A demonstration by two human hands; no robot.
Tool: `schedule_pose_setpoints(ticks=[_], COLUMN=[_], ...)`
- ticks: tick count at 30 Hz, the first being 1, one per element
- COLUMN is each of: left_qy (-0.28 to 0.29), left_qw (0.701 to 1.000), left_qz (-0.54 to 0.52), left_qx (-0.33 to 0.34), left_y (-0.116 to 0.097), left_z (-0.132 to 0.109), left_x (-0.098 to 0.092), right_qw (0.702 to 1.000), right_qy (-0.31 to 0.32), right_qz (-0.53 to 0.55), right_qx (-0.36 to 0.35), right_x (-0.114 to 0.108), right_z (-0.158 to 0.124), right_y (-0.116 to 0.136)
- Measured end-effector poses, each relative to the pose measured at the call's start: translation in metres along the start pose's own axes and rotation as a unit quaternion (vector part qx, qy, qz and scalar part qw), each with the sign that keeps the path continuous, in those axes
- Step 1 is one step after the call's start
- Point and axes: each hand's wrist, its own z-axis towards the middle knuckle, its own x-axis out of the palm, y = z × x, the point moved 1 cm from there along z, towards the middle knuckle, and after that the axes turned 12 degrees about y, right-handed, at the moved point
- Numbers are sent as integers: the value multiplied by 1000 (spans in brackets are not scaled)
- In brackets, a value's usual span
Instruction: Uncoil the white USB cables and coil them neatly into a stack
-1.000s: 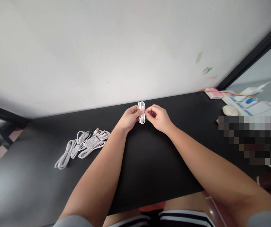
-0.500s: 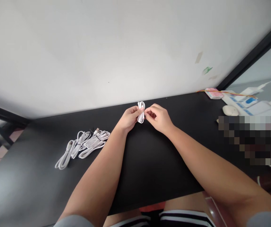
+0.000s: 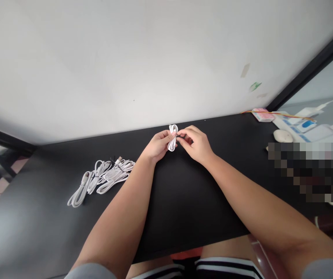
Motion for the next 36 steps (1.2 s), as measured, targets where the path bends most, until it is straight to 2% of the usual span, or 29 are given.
schedule_pose_setpoints(ticks=[6, 24, 33, 36], left_qy=[3, -16, -36, -60], left_qw=[1000, 1000, 999, 998], left_qz=[-8, -8, 5, 16], left_qx=[-6, -1, 15, 30], left_y=[-1, 0, 0, 3], left_z=[0, 0, 1, 3], left_x=[1, 1, 5, 5], right_qw=[999, 999, 990, 992], right_qy=[8, -31, -8, -13], right_qz=[-18, -20, -136, -120], right_qx=[-26, -1, -42, -24], right_x=[-3, 1, 3, 5], right_z=[0, 1, 1, 1], right_y=[0, 6, 11, 10])
